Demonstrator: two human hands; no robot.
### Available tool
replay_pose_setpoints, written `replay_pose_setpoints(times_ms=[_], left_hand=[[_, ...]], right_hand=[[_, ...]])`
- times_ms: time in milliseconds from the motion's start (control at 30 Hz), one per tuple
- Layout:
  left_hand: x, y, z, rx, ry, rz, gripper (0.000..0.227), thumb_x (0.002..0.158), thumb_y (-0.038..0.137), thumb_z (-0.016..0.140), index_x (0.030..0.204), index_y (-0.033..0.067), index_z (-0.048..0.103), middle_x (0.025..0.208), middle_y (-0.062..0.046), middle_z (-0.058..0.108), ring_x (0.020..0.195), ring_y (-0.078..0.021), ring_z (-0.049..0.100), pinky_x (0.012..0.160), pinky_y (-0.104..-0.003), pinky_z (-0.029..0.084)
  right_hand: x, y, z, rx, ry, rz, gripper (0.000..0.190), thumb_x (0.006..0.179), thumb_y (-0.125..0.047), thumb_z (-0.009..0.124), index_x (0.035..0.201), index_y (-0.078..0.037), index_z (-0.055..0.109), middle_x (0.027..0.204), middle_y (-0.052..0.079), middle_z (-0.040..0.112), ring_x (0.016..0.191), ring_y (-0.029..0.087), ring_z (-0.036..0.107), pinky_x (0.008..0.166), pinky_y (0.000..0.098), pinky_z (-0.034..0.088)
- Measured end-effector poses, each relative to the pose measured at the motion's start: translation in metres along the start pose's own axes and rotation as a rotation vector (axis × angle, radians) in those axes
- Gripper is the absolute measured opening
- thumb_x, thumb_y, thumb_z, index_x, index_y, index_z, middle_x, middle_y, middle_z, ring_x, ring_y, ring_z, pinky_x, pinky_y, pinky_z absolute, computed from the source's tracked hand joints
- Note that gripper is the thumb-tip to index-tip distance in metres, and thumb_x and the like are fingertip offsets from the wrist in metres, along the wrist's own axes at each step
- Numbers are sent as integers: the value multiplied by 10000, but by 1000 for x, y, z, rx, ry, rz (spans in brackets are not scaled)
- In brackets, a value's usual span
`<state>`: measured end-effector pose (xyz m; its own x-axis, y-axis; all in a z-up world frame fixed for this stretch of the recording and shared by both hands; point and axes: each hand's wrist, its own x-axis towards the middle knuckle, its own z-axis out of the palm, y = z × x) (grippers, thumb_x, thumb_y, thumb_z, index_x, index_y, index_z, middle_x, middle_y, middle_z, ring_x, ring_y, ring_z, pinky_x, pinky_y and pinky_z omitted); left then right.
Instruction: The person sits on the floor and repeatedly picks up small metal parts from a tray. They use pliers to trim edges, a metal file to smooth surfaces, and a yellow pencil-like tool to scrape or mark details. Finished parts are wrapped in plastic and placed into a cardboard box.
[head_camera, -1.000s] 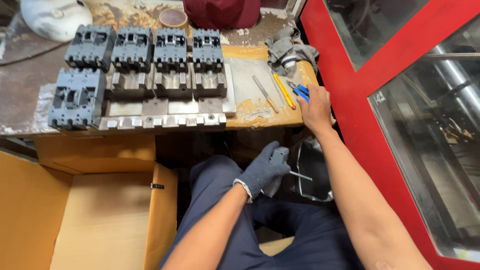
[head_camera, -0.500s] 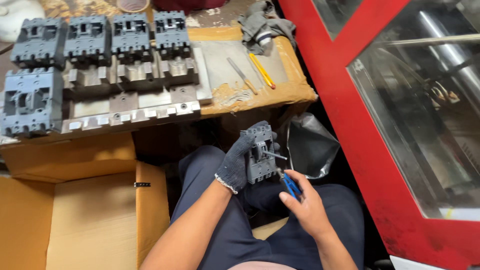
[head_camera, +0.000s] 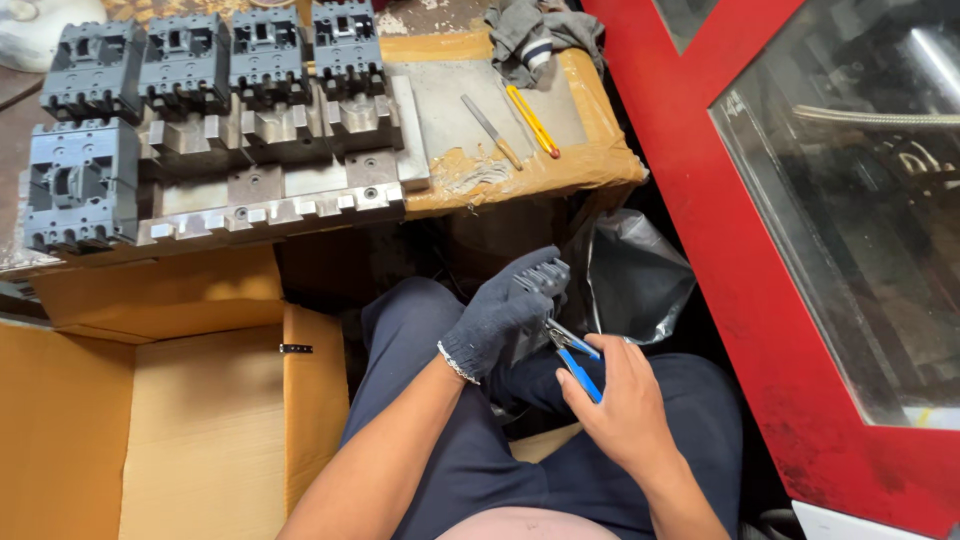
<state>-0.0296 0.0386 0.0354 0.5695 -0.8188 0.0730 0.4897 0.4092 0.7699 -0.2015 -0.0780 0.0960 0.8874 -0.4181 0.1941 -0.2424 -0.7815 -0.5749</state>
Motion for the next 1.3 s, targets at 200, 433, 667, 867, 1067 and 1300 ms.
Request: replay_pose_setpoints(times_ms=[200,433,667,867,1067,1300], left_hand=[[3,2,6,679,-28,69,798,786,304,824,1491,60,542,1405,-116,650,1287,-192,606,1095,-317,466],[10,-13,4,637,-15,29,776,796,308,811,1482,58,551,1376,-107,664,1238,-174,617,1071,-315,486],[12,-15,4,343,26,37,723,818,238,805,1470,29,570,1337,-96,667,1180,-150,622,1037,-311,503],[13,-25,-13,-397,134,-64,429,929,344,679,1260,73,647,1097,-106,695,964,-227,676,870,-368,555],[16,-77,-8,-236,-67,-328,317,1032,201,645,1272,-5,646,1177,-86,700,1077,-165,667,981,-311,522],[5,-122,31,-389,-293,-630,326,1033,262,676,1253,36,593,1092,-93,693,966,-189,662,813,-348,546]], right_hand=[[0,19,4,91,-154,155,445,806,-301,772,1162,-64,648,935,124,705,820,262,692,742,388,550],[-8,40,14,144,-150,253,409,821,-293,779,1158,-78,697,713,113,686,629,216,644,635,335,527],[-9,52,20,278,-44,67,387,841,-264,777,1145,-41,691,884,71,764,772,139,719,745,281,547],[-24,98,37,543,-118,165,373,870,-164,757,1190,12,681,1005,137,763,897,163,692,825,279,534],[-13,151,56,1145,181,296,330,1048,-88,599,1323,83,539,1168,203,669,1026,237,684,947,361,549],[-21,168,50,1263,21,459,340,1131,-248,501,1320,34,527,1139,251,661,787,271,566,644,397,407]])
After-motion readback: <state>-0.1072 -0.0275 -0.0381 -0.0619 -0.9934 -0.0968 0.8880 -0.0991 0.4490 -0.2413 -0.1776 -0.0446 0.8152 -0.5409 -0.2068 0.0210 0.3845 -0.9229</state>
